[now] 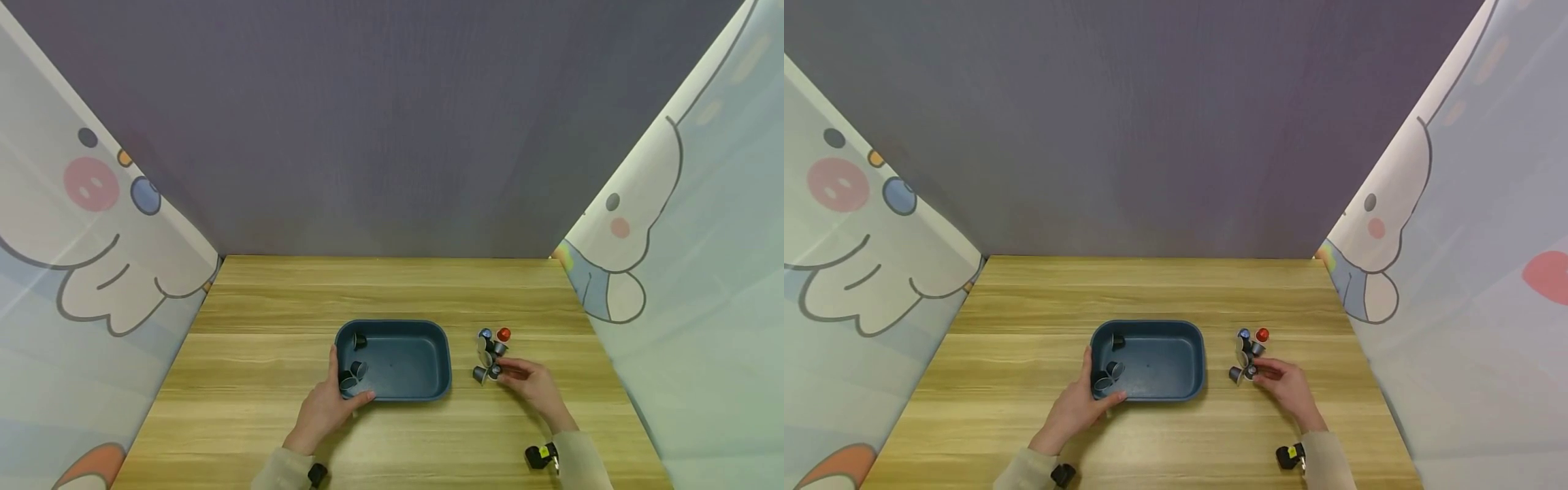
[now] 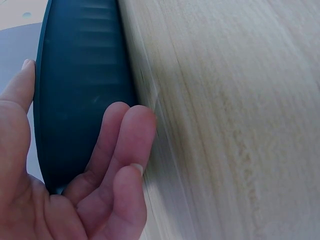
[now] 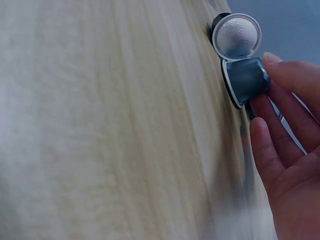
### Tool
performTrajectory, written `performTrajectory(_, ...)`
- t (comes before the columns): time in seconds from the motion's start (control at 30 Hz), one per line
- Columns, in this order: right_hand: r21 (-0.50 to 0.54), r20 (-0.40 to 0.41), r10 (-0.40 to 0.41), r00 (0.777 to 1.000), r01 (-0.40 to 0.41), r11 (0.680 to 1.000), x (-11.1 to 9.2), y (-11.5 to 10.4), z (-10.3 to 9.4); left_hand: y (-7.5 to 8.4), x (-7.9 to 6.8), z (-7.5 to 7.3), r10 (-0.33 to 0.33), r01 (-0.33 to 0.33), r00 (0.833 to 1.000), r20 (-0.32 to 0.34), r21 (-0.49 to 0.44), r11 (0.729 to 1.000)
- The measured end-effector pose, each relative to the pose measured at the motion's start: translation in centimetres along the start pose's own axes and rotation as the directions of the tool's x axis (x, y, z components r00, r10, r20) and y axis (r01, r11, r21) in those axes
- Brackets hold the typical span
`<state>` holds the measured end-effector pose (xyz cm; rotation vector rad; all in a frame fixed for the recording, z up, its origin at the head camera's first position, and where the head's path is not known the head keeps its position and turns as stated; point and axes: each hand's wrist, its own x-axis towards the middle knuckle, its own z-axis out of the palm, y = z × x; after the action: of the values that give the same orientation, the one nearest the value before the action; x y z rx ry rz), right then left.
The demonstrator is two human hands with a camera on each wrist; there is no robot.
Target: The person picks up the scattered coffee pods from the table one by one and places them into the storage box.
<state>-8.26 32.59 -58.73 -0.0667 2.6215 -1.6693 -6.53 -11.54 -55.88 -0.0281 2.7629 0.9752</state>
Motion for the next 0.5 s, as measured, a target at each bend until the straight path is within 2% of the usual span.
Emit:
performTrajectory(0.3, -0.102, -0.014, 0.021, 1.0, -0.022, 0.995, 0.01, 0.17, 0.65, -0.03, 0.0, 0.03, -0.002, 0.002, 1.0, -0.006, 0.004, 1.0)
performTrajectory(0.5, -0.084, -0.034, 0.063, 0.997, -0.066, 0.994, 0.0, -0.01, 0.98, -0.07, -0.02, 0.11, -0.003, 0.003, 1.0, -0.004, 0.003, 1.0)
